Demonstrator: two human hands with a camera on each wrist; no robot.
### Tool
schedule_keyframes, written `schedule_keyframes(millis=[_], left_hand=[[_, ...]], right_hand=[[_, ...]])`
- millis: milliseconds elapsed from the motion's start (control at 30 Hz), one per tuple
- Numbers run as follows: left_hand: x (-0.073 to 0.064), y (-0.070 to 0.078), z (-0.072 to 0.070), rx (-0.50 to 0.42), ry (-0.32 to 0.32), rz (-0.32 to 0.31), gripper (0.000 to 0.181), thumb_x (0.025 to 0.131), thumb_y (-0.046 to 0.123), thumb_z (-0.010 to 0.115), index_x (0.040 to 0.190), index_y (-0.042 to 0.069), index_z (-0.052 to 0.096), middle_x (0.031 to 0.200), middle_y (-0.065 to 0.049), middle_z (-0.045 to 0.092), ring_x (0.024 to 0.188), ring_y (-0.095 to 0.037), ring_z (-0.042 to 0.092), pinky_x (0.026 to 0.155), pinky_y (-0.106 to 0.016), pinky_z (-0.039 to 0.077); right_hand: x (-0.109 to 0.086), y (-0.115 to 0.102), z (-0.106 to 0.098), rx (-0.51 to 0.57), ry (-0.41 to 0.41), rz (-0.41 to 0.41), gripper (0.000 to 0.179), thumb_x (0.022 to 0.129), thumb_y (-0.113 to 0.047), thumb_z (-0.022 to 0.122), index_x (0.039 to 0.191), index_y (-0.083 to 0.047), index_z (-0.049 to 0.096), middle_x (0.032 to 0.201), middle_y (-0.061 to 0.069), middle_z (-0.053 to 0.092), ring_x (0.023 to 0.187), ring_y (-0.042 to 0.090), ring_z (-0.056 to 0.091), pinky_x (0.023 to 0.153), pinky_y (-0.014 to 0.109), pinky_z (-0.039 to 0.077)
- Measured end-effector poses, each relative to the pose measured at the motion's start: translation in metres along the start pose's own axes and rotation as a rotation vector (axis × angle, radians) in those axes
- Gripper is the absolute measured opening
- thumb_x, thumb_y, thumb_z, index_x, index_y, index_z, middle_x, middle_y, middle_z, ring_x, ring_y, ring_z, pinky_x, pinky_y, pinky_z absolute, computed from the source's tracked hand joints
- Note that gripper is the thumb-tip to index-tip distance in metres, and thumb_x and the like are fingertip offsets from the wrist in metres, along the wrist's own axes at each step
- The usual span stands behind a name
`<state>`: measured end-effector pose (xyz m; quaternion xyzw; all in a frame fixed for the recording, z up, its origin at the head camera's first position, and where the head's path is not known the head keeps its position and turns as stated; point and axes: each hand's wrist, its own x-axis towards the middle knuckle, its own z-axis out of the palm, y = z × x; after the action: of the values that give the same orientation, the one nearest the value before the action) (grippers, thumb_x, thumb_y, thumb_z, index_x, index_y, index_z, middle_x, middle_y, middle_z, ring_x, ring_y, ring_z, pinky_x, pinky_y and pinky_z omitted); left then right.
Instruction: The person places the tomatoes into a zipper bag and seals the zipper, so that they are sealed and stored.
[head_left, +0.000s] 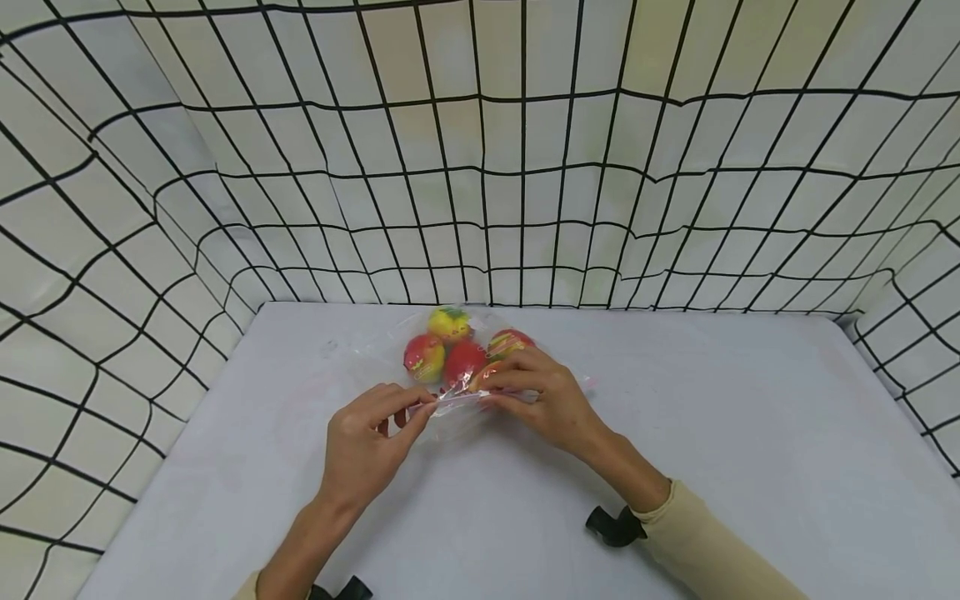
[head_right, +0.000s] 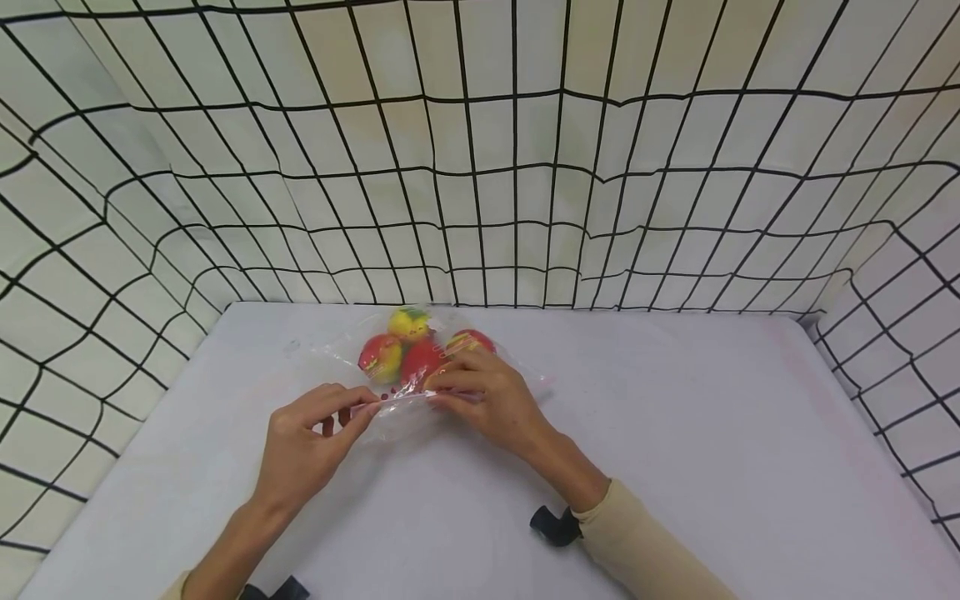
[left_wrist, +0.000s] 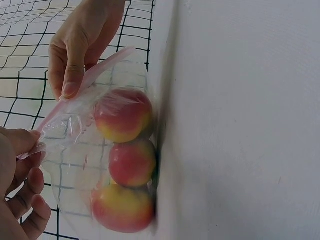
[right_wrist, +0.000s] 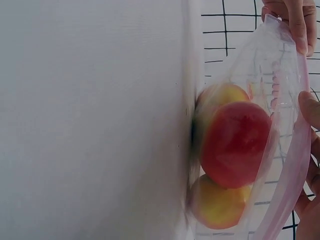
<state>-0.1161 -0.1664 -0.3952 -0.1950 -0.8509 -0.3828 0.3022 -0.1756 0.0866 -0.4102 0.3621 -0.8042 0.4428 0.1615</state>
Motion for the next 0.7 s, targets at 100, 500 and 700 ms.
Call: schedule_keyframes(millis=[100, 500, 700], left_hand=[[-0.0001, -0.0004, -0.0004, 0.005, -0.002, -0.01, 0.02, 0.079, 0.008, 0.09, 0.095, 0.018, 0.083, 0.07, 0.011, 0.065, 0.064, -0.009, 0.052, 0.054, -0.012, 0.041], [-0.0007, -0.0018, -0.0016, 0.011, 0.008, -0.013, 0.02, 0.079, 0.009, 0.09, 0.095, 0.019, 0.083, 0.07, 0.012, 0.065, 0.064, -0.007, 0.051, 0.054, -0.012, 0.04], [-0.0012, -0.002, -0.0026, 0.012, 0.011, -0.013, 0.02, 0.079, 0.009, 0.09, 0.094, 0.02, 0.083, 0.069, 0.012, 0.064, 0.064, -0.007, 0.051, 0.054, -0.012, 0.04]], right_hand=[[-0.0004, 0.0008, -0.0004, -0.008, -0.001, 0.005, 0.024, 0.082, -0.014, 0.088, 0.105, -0.016, 0.084, 0.106, -0.002, 0.074, 0.107, 0.014, 0.063, 0.091, 0.031, 0.06], [-0.0015, 0.0047, -0.0013, 0.006, 0.014, -0.02, 0.023, 0.082, -0.011, 0.087, 0.104, -0.016, 0.083, 0.104, 0.0, 0.074, 0.104, 0.014, 0.062, 0.087, 0.028, 0.059], [-0.0029, 0.0065, -0.0008, 0.015, 0.022, -0.025, 0.024, 0.083, -0.01, 0.086, 0.105, -0.015, 0.083, 0.104, 0.0, 0.073, 0.105, 0.015, 0.061, 0.087, 0.028, 0.059]])
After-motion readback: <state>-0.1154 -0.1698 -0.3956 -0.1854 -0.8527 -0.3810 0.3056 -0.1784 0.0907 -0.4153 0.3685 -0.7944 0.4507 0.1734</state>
